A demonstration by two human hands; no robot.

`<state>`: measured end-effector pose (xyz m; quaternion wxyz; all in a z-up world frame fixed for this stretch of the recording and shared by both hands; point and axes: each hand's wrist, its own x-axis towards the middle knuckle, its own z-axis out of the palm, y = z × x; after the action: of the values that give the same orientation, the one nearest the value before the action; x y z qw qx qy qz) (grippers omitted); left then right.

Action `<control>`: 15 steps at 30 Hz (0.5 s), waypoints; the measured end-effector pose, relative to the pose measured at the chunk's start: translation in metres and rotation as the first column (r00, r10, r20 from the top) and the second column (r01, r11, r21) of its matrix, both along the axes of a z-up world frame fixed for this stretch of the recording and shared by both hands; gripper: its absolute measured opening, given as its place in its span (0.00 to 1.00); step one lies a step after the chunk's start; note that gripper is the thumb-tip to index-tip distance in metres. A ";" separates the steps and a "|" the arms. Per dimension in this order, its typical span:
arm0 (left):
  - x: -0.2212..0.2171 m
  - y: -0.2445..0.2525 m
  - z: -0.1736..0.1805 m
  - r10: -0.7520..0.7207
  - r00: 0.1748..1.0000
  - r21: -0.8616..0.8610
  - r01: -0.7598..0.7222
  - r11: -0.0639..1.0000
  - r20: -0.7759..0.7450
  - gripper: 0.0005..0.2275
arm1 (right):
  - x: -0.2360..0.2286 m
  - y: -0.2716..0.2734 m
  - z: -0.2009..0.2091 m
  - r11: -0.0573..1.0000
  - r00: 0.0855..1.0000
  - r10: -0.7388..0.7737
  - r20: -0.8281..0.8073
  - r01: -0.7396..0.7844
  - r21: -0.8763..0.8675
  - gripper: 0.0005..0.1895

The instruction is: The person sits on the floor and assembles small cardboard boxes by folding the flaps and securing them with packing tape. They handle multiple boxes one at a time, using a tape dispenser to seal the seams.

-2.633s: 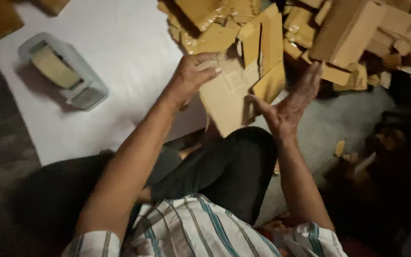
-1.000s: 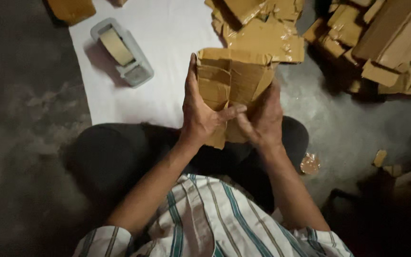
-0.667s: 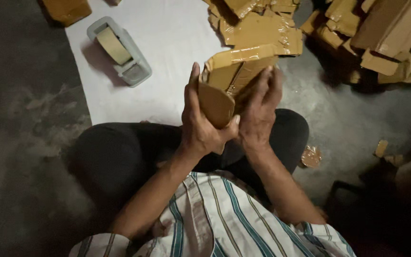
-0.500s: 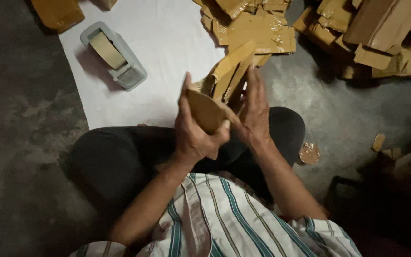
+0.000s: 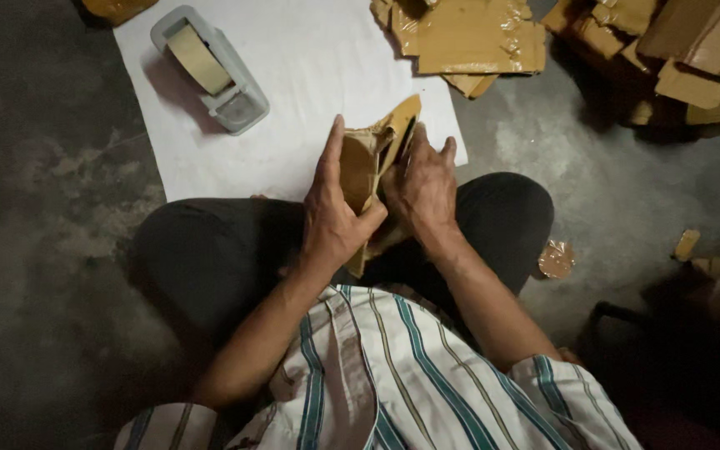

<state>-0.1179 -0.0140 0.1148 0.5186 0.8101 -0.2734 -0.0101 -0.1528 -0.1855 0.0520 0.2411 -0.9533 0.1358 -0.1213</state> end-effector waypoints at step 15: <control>0.023 0.005 -0.026 0.123 0.815 0.333 -0.363 0.870 0.566 0.48 | 0.009 -0.004 -0.009 0.989 0.987 0.147 0.063 -0.146 -0.013 0.48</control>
<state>-0.0953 -0.0088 0.0887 0.2302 0.9030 -0.2875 0.2212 -0.1440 -0.1893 0.0428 0.2495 -0.9573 0.0572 -0.1344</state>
